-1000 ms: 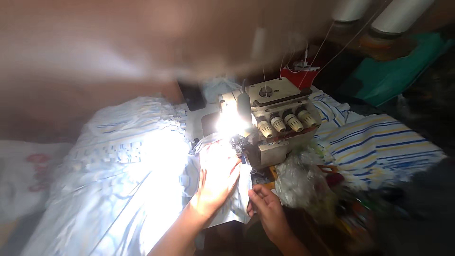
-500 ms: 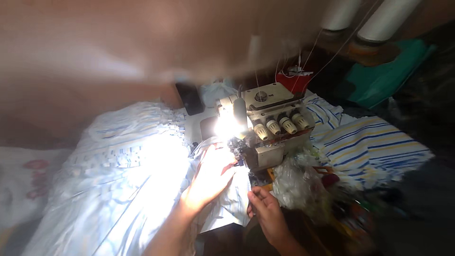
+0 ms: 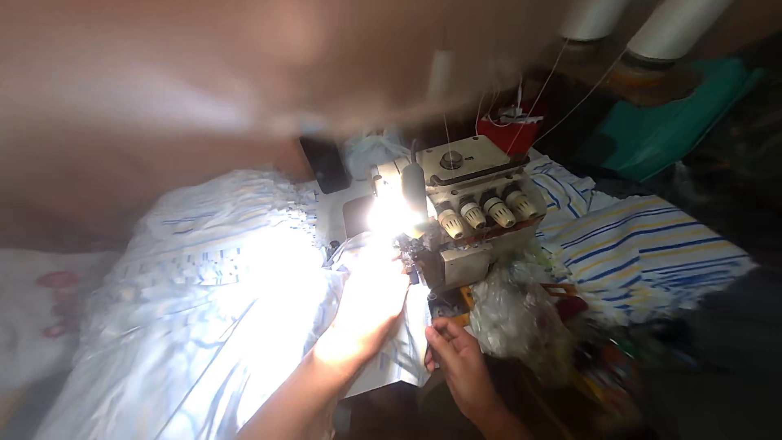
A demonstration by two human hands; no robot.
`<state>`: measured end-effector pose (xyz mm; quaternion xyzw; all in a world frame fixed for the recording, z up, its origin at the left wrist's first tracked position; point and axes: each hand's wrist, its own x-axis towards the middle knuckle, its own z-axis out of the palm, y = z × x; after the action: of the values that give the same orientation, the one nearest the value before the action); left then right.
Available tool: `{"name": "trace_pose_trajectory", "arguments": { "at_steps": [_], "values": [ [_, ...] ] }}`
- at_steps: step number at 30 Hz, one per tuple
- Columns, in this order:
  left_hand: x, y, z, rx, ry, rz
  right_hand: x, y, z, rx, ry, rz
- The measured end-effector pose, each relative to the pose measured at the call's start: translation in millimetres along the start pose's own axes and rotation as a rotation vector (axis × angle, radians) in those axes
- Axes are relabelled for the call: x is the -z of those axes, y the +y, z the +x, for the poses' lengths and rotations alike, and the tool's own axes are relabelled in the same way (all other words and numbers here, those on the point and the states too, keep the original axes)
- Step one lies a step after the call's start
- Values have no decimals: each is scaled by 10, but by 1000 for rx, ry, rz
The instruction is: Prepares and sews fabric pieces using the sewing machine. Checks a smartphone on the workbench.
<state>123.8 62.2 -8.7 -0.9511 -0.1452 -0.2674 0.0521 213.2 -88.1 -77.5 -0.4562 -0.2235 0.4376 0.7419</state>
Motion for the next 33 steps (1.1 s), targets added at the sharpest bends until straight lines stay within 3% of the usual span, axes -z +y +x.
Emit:
{"name": "trace_pose_trajectory", "arguments": {
  "at_steps": [18, 25, 28, 33],
  "values": [
    [21, 58, -100, 61, 125, -92, -8, 13, 12, 4, 7, 6],
    [199, -11, 54, 243, -135, -446, -18, 6, 14, 5, 3, 7],
    [271, 18, 105, 197, -197, -363, -22, 3, 12, 3, 5, 5],
    [164, 65, 14, -1, -60, 34, -18, 2, 20, 1, 8, 8]
  ]
}}
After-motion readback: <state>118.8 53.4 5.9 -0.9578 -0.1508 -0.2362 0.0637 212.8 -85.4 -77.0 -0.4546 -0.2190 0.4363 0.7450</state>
